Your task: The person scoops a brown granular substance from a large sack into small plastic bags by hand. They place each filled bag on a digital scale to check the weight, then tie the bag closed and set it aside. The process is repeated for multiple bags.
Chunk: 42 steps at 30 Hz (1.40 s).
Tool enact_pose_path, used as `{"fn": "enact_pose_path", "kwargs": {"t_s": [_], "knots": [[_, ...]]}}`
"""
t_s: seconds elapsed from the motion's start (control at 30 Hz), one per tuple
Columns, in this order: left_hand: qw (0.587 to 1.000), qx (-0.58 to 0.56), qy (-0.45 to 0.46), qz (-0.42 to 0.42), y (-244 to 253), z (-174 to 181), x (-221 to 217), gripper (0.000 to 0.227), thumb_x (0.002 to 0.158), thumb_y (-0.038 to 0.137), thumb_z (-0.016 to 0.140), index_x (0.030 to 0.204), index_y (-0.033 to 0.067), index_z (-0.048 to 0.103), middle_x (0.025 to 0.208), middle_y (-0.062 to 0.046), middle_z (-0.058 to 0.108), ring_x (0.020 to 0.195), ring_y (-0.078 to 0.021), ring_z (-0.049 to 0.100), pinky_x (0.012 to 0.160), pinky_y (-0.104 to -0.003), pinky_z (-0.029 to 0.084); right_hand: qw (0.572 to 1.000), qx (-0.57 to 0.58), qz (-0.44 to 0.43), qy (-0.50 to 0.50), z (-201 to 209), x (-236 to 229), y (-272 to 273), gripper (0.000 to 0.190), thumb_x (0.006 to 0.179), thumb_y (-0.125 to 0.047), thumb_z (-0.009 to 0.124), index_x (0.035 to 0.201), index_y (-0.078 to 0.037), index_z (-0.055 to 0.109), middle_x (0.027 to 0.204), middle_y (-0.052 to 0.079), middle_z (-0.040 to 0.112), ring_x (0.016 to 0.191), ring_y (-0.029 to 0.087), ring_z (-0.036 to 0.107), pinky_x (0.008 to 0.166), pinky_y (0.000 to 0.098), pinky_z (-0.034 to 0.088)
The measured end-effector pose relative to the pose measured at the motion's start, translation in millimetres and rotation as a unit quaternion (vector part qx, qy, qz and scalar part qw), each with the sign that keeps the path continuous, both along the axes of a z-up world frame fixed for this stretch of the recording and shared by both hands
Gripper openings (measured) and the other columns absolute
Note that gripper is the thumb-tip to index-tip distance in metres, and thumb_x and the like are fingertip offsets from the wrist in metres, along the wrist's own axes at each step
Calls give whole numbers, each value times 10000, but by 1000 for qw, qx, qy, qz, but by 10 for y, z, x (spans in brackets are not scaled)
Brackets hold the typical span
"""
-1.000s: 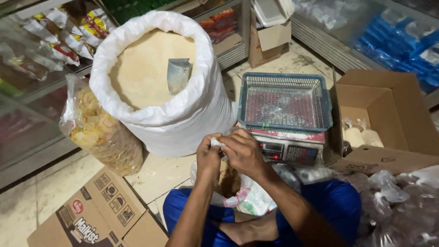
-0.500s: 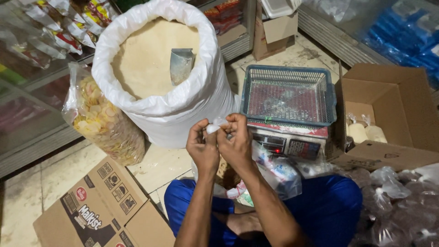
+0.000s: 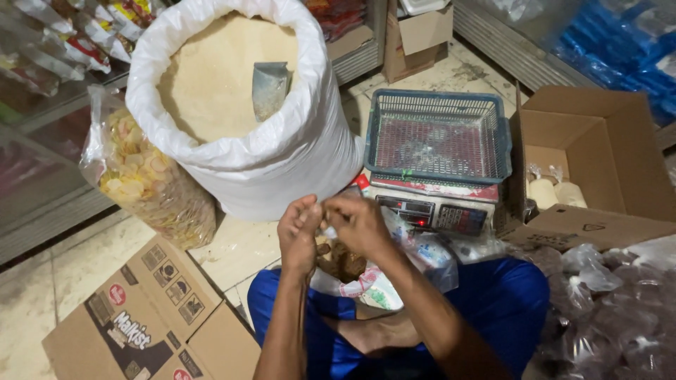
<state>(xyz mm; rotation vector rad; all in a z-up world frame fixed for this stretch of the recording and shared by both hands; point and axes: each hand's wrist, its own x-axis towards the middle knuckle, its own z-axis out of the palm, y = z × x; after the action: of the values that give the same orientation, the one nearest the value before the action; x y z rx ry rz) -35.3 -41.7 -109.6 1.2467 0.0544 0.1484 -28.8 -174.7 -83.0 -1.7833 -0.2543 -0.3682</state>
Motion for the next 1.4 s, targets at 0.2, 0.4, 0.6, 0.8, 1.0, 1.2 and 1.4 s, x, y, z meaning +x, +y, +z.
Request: {"fn": "enact_pose_path", "kwargs": {"t_s": [0.2,0.4,0.6,0.8,1.0,1.2,1.4], "knots": [[997,-18,36,65,47,-224,-65,257,982,88,660,1207,-30,623,720,-95,705,611,-124,656,564,-232,542,996,-19,60,-67,45,-321,-8,245,804,-8,724,1030,-63,800,956,167,784,875,383,748,767,452,591],[994,8,59,87,102,-186,-171,285,904,74,757,1166,5,669,732,-85,736,635,-125,676,579,-245,577,989,-82,37,-115,-250,-213,0,169,845,-16,708,956,-111,791,731,123,708,687,362,708,612,413,563],[987,57,84,128,221,-85,-195,247,816,90,832,1040,33,746,689,-81,743,619,-127,688,620,-267,579,976,-124,84,-161,29,-224,14,174,889,-13,656,964,-112,778,724,115,682,655,365,689,584,416,557],[986,-71,93,123,350,175,-263,248,789,12,772,1029,-20,722,790,-160,742,594,-222,737,589,-314,653,961,-163,97,-202,485,-239,108,125,899,-46,665,935,-136,745,729,84,658,641,367,677,570,420,548],[982,65,19,177,363,320,-279,220,838,44,741,1055,13,745,771,-135,714,608,-160,672,590,-303,612,939,-206,103,-253,673,-238,237,129,926,-43,632,905,-148,705,724,33,620,596,303,668,545,365,551],[929,268,-150,205,403,694,-377,215,928,36,629,1049,87,799,944,-119,573,836,-225,602,787,-361,531,935,-172,106,-292,756,-233,308,199,923,0,582,961,-146,711,751,36,615,591,316,667,543,366,558],[971,94,-182,122,229,509,-414,378,1052,254,460,1241,18,687,1092,-141,662,1043,-165,558,974,-367,483,912,-191,97,-349,1210,-364,350,227,935,36,553,948,-132,704,747,55,592,600,344,651,544,406,544]]}}
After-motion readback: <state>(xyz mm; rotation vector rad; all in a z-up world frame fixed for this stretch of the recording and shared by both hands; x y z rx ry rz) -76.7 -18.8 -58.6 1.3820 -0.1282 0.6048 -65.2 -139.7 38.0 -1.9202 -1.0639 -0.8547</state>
